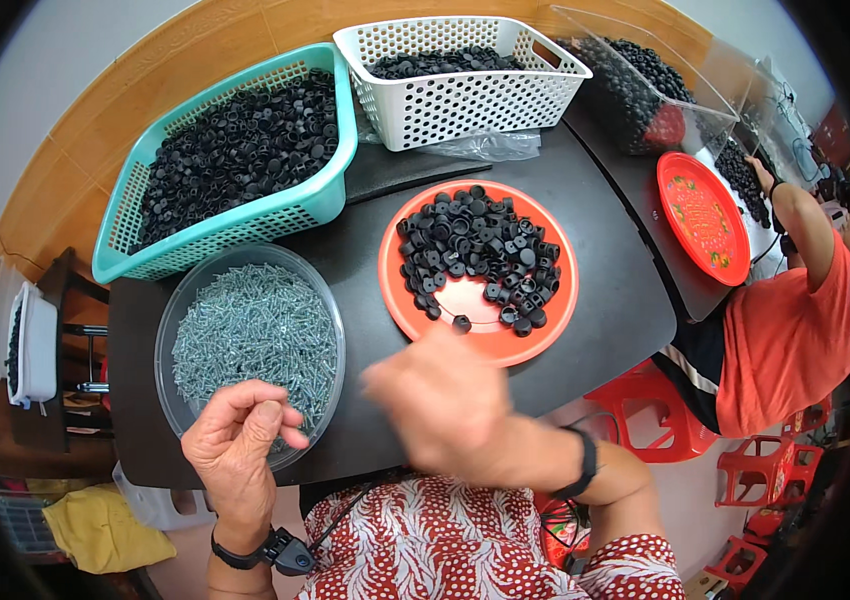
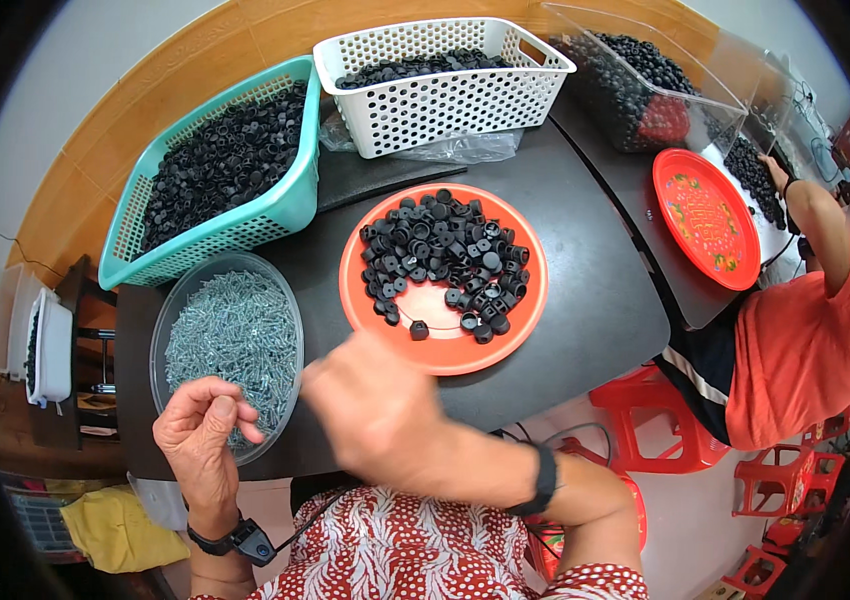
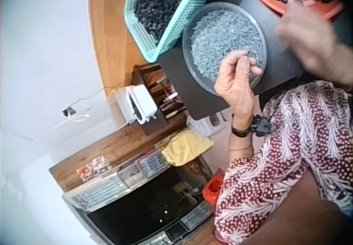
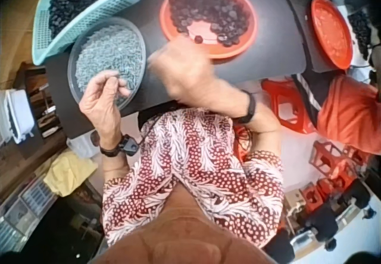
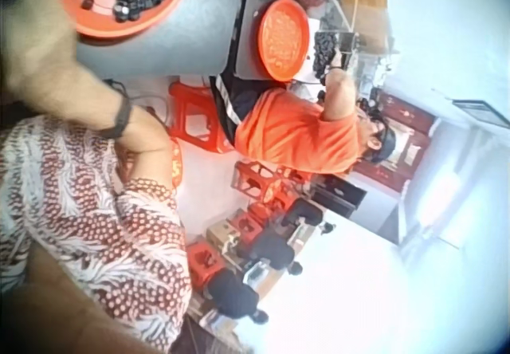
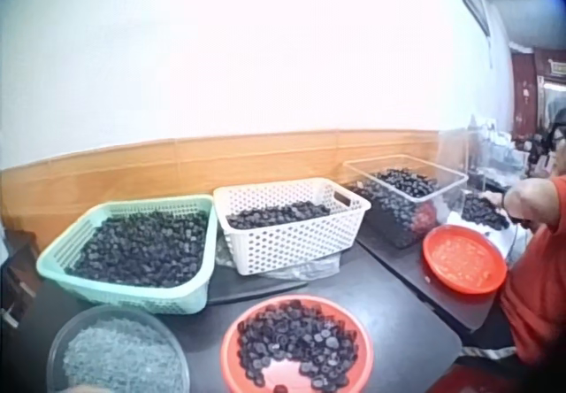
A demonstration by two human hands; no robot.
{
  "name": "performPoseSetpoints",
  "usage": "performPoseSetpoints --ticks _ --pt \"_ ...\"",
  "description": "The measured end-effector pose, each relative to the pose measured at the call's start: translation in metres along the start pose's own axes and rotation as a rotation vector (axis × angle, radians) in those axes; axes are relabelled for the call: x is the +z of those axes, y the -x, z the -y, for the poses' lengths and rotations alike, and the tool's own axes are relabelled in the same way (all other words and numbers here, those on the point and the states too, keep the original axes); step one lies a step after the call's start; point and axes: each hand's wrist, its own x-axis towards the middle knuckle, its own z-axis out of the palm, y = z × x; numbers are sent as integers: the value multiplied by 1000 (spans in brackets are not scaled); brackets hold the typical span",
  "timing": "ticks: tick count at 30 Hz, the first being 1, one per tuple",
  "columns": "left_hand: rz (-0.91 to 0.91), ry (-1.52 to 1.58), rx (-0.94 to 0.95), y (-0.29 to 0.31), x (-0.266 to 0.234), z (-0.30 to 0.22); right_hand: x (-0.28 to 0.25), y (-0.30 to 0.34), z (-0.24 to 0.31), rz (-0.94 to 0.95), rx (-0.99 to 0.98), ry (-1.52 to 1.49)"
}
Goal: Assembling small plastic parts by inserting one into another.
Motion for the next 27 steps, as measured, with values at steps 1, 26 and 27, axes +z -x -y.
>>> performPoseSetpoints --ticks 1,26,27 --pt "-21 -35 -21 1 -2 1 -14 0 -15 -4 11 74" --pt "3 -19 -53 4 -11 7 -19 -9 -74 395 215 298" --pt "11 -10 -53 4 -11 7 -19 -10 -73 387 201 283"
